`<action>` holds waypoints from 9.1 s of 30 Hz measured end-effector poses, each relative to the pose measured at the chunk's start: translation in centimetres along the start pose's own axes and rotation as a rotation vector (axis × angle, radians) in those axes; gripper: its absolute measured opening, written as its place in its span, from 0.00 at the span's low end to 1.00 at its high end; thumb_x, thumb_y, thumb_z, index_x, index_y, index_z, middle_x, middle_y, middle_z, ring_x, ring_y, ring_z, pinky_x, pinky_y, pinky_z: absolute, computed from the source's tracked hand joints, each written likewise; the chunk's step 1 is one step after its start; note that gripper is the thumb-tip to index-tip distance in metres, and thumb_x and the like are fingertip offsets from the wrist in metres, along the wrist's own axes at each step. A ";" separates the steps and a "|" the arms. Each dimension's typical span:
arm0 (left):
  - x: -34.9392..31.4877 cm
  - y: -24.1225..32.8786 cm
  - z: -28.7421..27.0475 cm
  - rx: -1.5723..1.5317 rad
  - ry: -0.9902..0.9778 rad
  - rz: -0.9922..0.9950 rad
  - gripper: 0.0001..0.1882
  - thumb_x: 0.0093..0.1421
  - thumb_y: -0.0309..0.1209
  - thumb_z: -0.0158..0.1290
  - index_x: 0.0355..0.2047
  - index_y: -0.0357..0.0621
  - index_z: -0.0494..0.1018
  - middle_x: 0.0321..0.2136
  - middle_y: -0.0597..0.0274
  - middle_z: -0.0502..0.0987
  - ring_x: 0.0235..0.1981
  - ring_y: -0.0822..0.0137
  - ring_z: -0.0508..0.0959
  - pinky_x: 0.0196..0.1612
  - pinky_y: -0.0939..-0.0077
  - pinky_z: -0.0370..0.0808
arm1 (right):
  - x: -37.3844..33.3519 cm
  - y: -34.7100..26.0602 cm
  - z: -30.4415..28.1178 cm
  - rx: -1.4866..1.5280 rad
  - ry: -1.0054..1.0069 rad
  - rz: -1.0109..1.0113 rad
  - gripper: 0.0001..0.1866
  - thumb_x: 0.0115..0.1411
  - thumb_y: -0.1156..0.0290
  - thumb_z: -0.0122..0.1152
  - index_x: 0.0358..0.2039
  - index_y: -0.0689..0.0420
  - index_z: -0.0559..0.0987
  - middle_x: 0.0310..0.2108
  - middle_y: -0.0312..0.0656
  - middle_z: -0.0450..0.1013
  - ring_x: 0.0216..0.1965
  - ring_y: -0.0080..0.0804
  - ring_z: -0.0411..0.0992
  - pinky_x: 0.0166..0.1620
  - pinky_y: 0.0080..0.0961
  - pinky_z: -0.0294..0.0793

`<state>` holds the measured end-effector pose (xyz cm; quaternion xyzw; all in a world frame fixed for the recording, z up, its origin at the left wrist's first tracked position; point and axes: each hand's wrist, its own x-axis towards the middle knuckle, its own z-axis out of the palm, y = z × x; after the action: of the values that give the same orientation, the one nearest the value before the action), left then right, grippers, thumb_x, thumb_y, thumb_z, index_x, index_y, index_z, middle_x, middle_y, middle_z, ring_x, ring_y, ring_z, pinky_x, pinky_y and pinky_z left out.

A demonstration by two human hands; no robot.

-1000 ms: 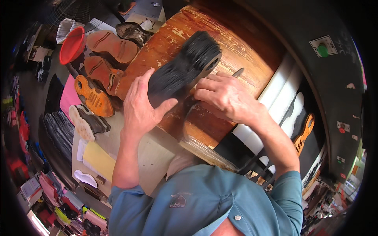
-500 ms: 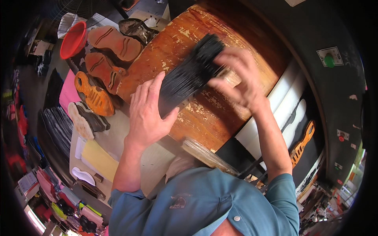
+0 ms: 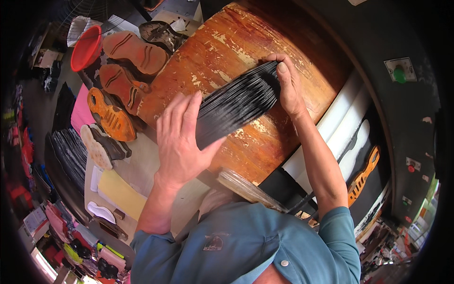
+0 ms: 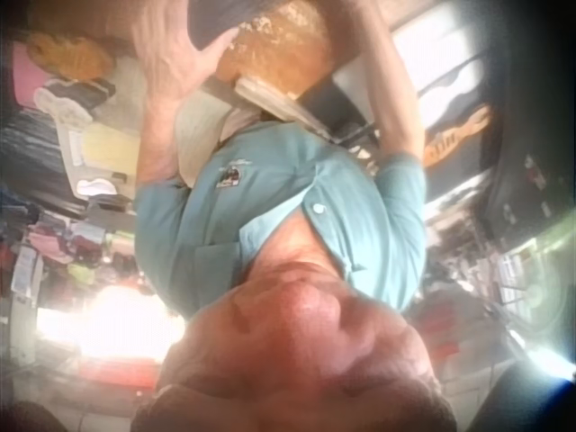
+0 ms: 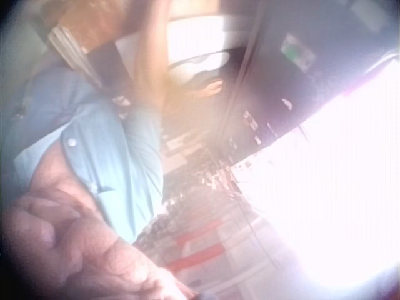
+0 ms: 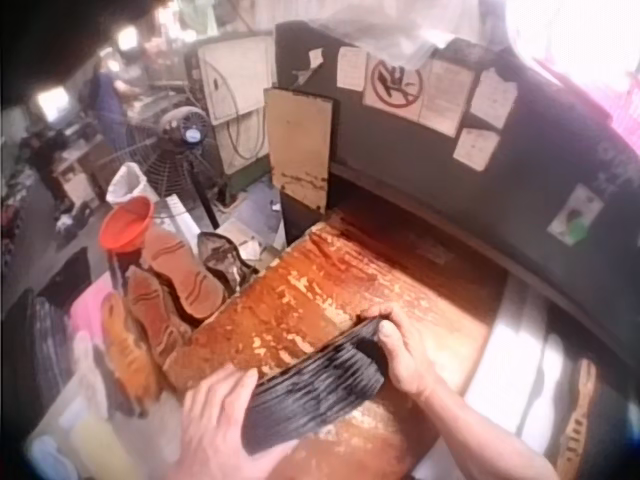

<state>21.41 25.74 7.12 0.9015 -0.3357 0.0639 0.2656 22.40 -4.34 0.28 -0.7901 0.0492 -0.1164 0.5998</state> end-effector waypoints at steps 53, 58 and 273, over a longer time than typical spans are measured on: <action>-4.7 -5.8 1.8 -0.254 0.290 0.106 0.50 0.41 0.40 0.81 0.65 0.47 0.71 0.58 0.56 0.76 0.62 0.46 0.75 0.66 0.55 0.70 | -7.5 -3.8 -4.6 -0.509 -0.322 -0.163 0.50 0.43 0.64 0.88 0.65 0.61 0.71 0.58 0.54 0.74 0.58 0.55 0.75 0.63 0.45 0.74; -4.2 -7.4 3.4 -0.421 0.274 0.185 0.49 0.43 0.48 0.80 0.62 0.45 0.71 0.54 0.55 0.79 0.58 0.46 0.78 0.60 0.53 0.78 | -7.2 -4.7 -4.4 -0.698 -0.413 -0.394 0.44 0.42 0.65 0.87 0.59 0.60 0.74 0.57 0.54 0.74 0.58 0.59 0.74 0.63 0.49 0.73; -22.0 32.0 20.6 -0.353 0.020 0.623 0.18 0.58 0.29 0.70 0.20 0.41 0.71 0.21 0.59 0.74 0.27 0.54 0.75 0.33 0.59 0.73 | -72.9 0.9 -26.2 -1.119 1.082 0.018 0.12 0.59 0.73 0.72 0.22 0.54 0.76 0.21 0.41 0.71 0.28 0.44 0.74 0.36 0.40 0.68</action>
<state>-17.19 7.31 -2.89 0.6954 -0.5978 0.0916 0.3881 -54.45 -13.23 -3.01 -0.8082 0.3929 -0.4387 0.0054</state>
